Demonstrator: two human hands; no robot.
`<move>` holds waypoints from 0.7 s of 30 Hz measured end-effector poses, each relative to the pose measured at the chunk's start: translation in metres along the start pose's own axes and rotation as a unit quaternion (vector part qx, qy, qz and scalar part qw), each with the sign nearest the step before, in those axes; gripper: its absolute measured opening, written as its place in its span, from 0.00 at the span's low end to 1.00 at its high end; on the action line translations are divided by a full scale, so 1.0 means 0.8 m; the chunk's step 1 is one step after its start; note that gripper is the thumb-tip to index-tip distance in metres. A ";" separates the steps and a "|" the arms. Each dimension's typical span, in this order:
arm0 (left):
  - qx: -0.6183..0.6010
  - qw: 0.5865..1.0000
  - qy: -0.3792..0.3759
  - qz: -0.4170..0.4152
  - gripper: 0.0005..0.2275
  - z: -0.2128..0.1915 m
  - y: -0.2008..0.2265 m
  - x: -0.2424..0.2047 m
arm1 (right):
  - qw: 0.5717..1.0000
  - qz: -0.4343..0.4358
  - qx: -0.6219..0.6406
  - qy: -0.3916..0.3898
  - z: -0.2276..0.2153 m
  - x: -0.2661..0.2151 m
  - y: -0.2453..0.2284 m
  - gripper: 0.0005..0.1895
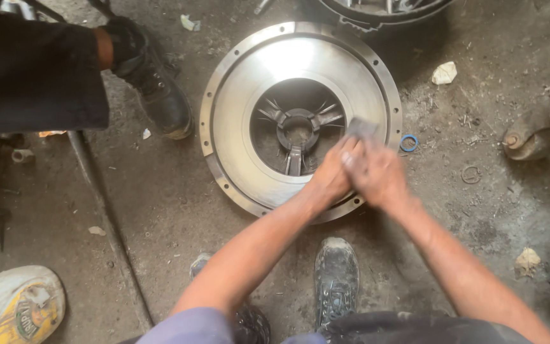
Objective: The person rubs a small abrasive block across the surface of a circular metallic component, moving it in circular and back-and-forth motions to smooth different sections.
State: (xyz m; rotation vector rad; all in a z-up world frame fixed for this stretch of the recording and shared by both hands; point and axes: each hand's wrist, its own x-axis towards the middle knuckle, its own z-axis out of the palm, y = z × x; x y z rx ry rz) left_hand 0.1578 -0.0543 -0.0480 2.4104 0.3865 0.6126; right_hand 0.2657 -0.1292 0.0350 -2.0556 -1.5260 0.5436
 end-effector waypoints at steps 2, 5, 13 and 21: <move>0.039 0.998 0.016 0.043 0.20 -0.015 0.013 -0.040 | 1.000 0.014 -0.002 -0.022 0.016 -0.031 -0.021 0.39; 0.053 0.996 -0.060 0.024 0.19 -0.037 0.040 -0.089 | 0.999 0.022 -0.010 -0.035 0.033 -0.062 -0.044 0.42; -0.102 0.990 -0.012 -0.096 0.16 -0.027 -0.003 0.005 | 0.997 0.070 0.016 -0.005 0.007 0.018 -0.023 0.41; -0.067 0.996 0.015 -0.050 0.21 -0.030 0.019 -0.028 | 0.995 0.037 -0.093 -0.019 0.018 -0.014 -0.024 0.38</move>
